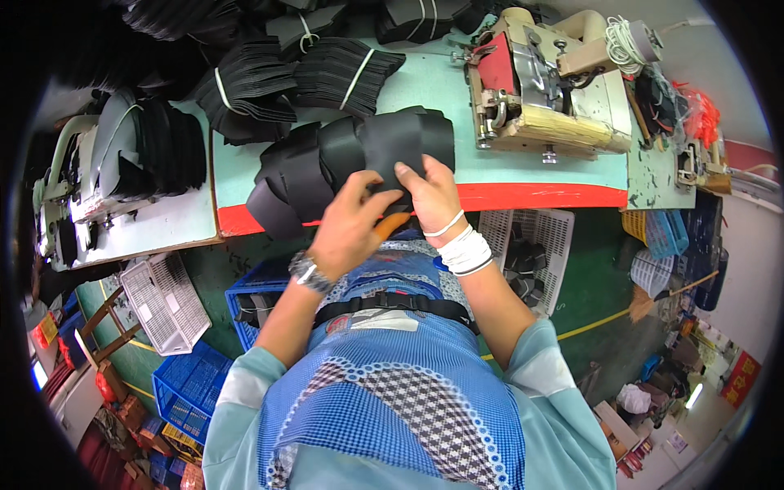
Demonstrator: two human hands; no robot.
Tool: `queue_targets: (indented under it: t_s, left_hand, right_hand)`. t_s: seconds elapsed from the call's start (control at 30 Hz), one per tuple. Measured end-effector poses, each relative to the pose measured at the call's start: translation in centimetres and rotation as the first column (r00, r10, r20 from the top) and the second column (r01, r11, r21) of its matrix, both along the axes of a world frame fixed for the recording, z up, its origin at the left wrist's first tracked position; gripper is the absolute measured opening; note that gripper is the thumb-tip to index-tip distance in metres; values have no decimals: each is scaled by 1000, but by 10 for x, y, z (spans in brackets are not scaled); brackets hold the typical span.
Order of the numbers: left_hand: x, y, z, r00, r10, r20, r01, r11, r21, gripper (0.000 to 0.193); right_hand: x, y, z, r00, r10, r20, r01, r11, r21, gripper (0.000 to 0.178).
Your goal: The person sorts and organizes leather shoe upper components by hand, placing them into plastic bins and onto workbenches.
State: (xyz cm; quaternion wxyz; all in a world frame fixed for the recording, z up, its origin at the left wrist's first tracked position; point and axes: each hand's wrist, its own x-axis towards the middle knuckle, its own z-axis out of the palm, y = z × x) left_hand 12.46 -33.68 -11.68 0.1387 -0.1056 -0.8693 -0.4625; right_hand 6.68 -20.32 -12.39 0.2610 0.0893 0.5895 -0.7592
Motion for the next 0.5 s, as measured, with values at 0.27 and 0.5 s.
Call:
queue_targets:
  t_s: [0.27, 0.5]
  left_hand:
    - [6, -2, -22, 966, -59, 252, 138, 941, -310, 12]
    - [117, -106, -124, 488, 832, 263, -795, 548, -259, 60]
  right_hand:
    - [-21, 10, -8, 982, -184, 45, 184, 983, 11, 14]
    - [-26, 4, -29, 425, 607, -671, 474, 482, 737, 50]
